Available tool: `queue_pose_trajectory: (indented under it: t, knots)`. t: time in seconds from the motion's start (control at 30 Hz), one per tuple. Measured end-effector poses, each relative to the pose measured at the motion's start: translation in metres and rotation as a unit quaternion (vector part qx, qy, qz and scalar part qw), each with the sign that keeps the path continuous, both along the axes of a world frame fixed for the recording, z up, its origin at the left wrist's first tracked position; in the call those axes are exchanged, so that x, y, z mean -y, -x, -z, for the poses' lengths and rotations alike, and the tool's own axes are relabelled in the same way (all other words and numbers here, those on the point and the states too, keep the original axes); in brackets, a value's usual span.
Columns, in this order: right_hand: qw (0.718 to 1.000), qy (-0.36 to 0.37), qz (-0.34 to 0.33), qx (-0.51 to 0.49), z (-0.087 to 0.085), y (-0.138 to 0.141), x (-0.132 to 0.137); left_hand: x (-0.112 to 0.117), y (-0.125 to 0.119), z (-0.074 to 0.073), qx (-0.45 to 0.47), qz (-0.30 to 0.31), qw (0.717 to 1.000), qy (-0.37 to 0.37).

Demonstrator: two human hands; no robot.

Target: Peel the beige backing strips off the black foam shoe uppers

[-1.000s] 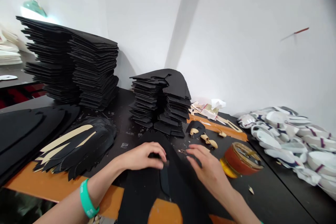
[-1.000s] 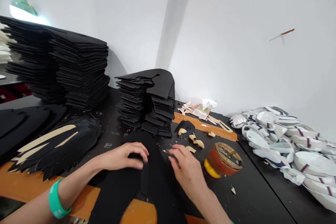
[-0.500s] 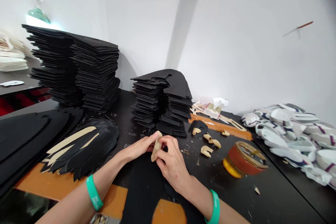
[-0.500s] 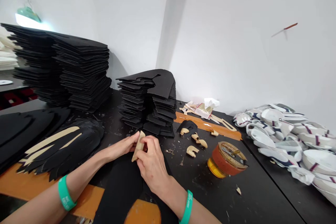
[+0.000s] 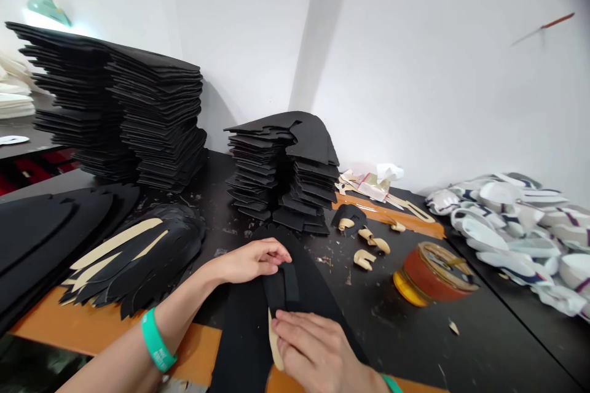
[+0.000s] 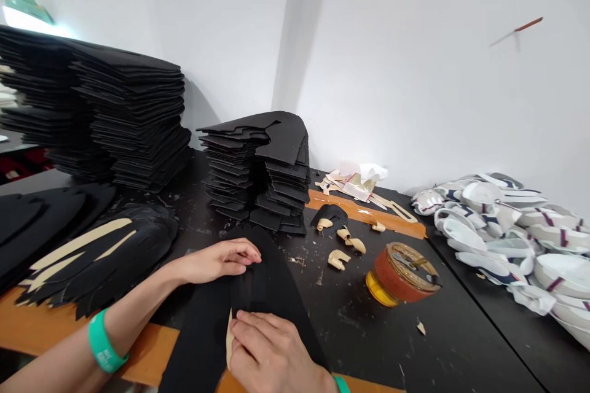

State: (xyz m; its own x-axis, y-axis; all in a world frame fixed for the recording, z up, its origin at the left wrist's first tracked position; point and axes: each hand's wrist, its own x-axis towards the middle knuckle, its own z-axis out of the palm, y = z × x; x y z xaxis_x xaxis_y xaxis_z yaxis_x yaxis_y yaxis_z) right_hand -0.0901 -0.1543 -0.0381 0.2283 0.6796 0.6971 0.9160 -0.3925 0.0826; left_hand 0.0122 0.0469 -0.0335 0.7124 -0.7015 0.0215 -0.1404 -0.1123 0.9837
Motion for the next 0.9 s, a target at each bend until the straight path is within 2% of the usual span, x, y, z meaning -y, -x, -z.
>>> queue_pose_trajectory:
  t: [0.1,0.3,0.47,0.7,0.9]
  knots:
    - [1.0,0.0,0.002,-0.007,-0.004,0.0,0.0,0.0,0.002,-0.003,0.016,0.021,1.0,0.003]
    - [0.999,0.044,0.001,-0.029,-0.011,0.002,0.002,0.0,0.006,-0.011,0.064,0.037,0.996,-0.053]
    - [0.998,0.059,-0.004,-0.038,-0.002,0.0,0.004,0.0,0.007,-0.012,0.096,0.043,0.991,-0.079]
    - [0.996,0.082,0.014,-0.031,0.002,0.004,0.006,0.002,0.01,-0.015,0.177,0.054,0.967,-0.176]
    - [0.998,0.036,0.038,-0.022,0.011,0.011,0.008,0.002,0.011,-0.016,0.189,0.059,0.963,-0.184]
